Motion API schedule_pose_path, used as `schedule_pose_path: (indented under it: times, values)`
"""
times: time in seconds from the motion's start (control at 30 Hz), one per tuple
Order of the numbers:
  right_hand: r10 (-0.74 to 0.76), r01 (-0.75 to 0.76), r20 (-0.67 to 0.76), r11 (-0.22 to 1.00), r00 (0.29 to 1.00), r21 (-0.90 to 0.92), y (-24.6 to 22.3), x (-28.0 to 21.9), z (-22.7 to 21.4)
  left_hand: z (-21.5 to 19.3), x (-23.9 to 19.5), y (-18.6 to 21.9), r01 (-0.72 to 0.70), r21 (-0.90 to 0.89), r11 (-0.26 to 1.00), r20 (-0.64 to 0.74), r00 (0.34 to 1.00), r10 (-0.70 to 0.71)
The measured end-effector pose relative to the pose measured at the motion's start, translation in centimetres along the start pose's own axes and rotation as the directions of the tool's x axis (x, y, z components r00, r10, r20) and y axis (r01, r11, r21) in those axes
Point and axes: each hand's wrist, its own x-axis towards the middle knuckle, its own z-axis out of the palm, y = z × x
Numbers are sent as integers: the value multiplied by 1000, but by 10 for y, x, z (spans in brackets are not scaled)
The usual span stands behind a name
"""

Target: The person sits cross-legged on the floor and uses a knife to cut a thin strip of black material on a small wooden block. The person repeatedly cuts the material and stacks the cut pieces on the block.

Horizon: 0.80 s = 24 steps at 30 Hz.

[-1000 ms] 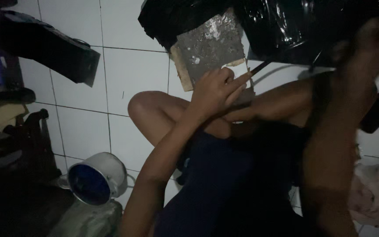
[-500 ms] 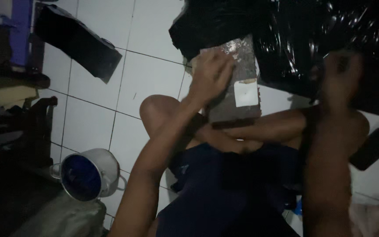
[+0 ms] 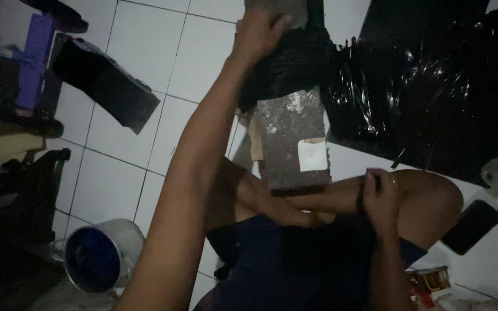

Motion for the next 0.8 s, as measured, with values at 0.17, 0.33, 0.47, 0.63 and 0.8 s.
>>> schedule_pose_path:
  times: [0.17,0.33,0.47,0.63,0.8]
  values:
    - [-24,24,-6,999,1000,-33,9,-11,8,32,25,40,106,155,982,93,988,-121]
    - [-104,99,-39,990,994,-101,3,-10,12,42,39,41,246,44,968,234,940,-249]
    - [-84,85,16,984,996,-159,-3,-11,13,16,27,3,126,-73,989,190,976,-111]
    - [-216,210,-5,955,976,-208,-11,-6,14,-30,-12,-8,75,-108,991,216,975,-50]
    - [-54,80,107,964,993,-253,-18,-11,18,-40,-50,21,-155,29,988,194,970,146]
